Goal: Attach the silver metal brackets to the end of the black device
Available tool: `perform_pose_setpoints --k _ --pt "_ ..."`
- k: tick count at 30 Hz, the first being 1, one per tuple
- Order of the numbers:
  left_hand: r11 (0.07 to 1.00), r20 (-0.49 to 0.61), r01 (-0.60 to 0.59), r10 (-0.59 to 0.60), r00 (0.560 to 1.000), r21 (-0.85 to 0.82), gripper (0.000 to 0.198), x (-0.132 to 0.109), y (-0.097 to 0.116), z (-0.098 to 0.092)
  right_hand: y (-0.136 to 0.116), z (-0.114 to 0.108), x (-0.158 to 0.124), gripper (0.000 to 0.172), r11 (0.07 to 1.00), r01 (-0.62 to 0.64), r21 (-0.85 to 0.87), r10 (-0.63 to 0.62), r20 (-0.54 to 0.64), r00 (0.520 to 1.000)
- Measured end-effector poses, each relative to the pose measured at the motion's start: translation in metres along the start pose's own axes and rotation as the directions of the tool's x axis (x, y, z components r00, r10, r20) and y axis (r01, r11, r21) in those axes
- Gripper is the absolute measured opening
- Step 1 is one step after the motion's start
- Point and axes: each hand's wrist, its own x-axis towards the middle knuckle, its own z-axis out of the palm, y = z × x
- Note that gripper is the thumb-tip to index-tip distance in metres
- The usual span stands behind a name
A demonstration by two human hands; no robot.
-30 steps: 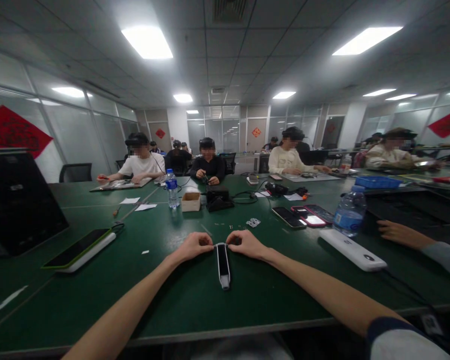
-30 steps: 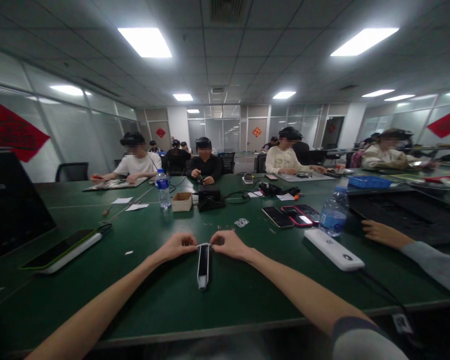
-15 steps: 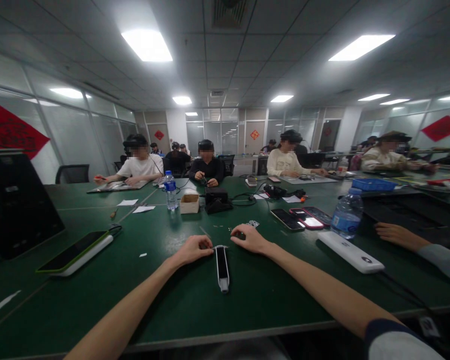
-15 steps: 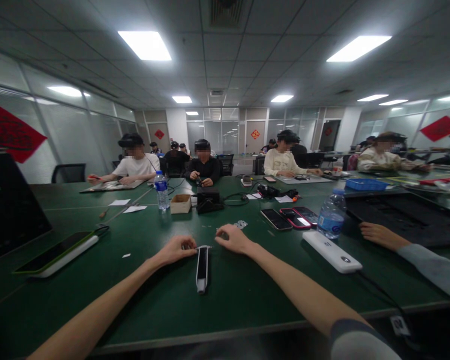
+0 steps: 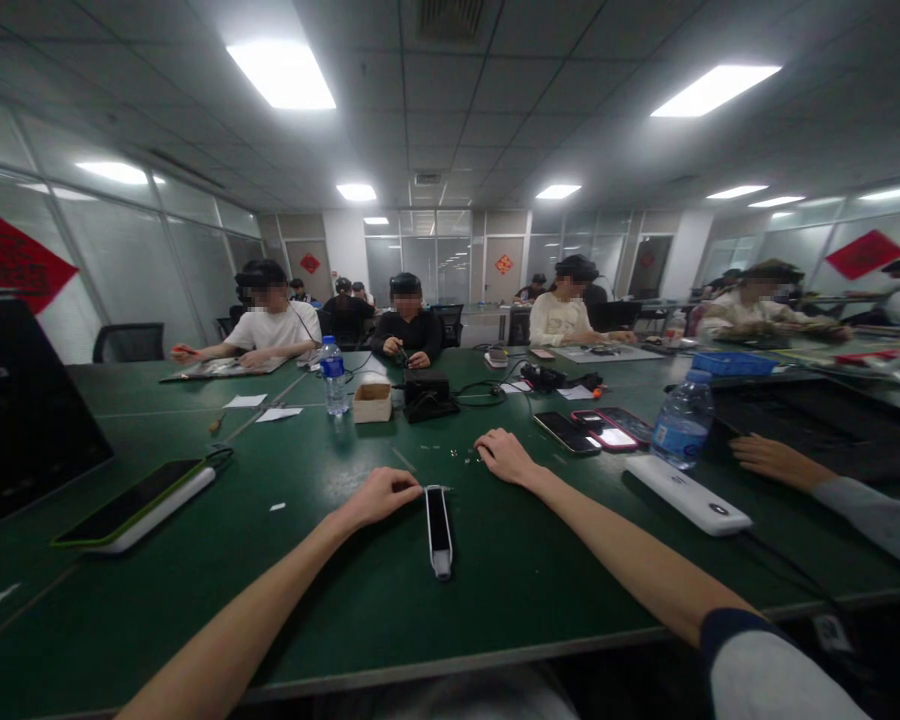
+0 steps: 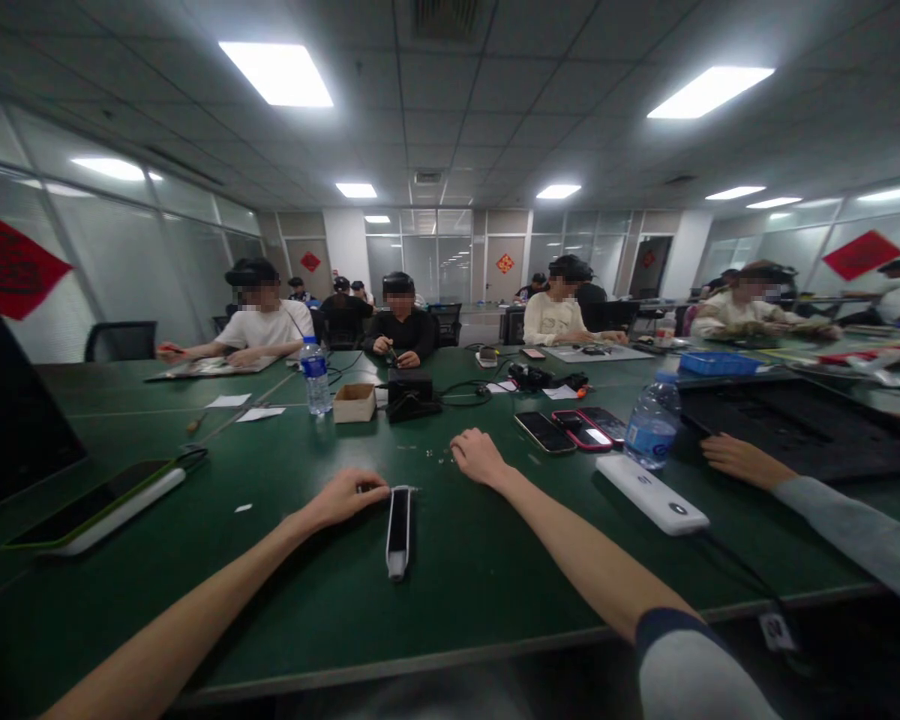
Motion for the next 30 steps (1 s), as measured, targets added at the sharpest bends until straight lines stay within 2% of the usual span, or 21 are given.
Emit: perform_pose_setpoints --k 8,14,19,24,30 --pt "1.000 0.019 -0.001 0.001 1.000 -0.019 0.037 -0.002 0.004 0.000 0.002 0.003 0.004 0.031 0.997 0.073 -0.030 -0.071 0.063 0.995" --pt "1.000 0.005 0.012 -0.012 1.000 -0.021 0.034 -0.002 0.004 0.000 -0.001 0.004 0.004 0.029 0.991 0.114 -0.064 -0.111 0.053 0.992" --pt "0.999 0.002 0.014 -0.014 1.000 -0.031 0.028 -0.002 0.003 0.001 -0.003 -0.003 0.000 0.028 0.987 0.149 -0.062 -0.149 0.010 0.989" --pt "0.999 0.013 0.031 -0.030 0.999 -0.032 0.025 -0.003 0.005 -0.001 -0.004 -0.015 -0.003 0.023 0.971 0.220 -0.090 -0.210 0.107 0.972" --pt "0.999 -0.005 0.015 -0.015 1.000 -0.033 0.025 -0.001 0.001 0.002 -0.003 -0.022 -0.001 0.021 0.969 0.207 -0.135 -0.179 0.192 0.965"
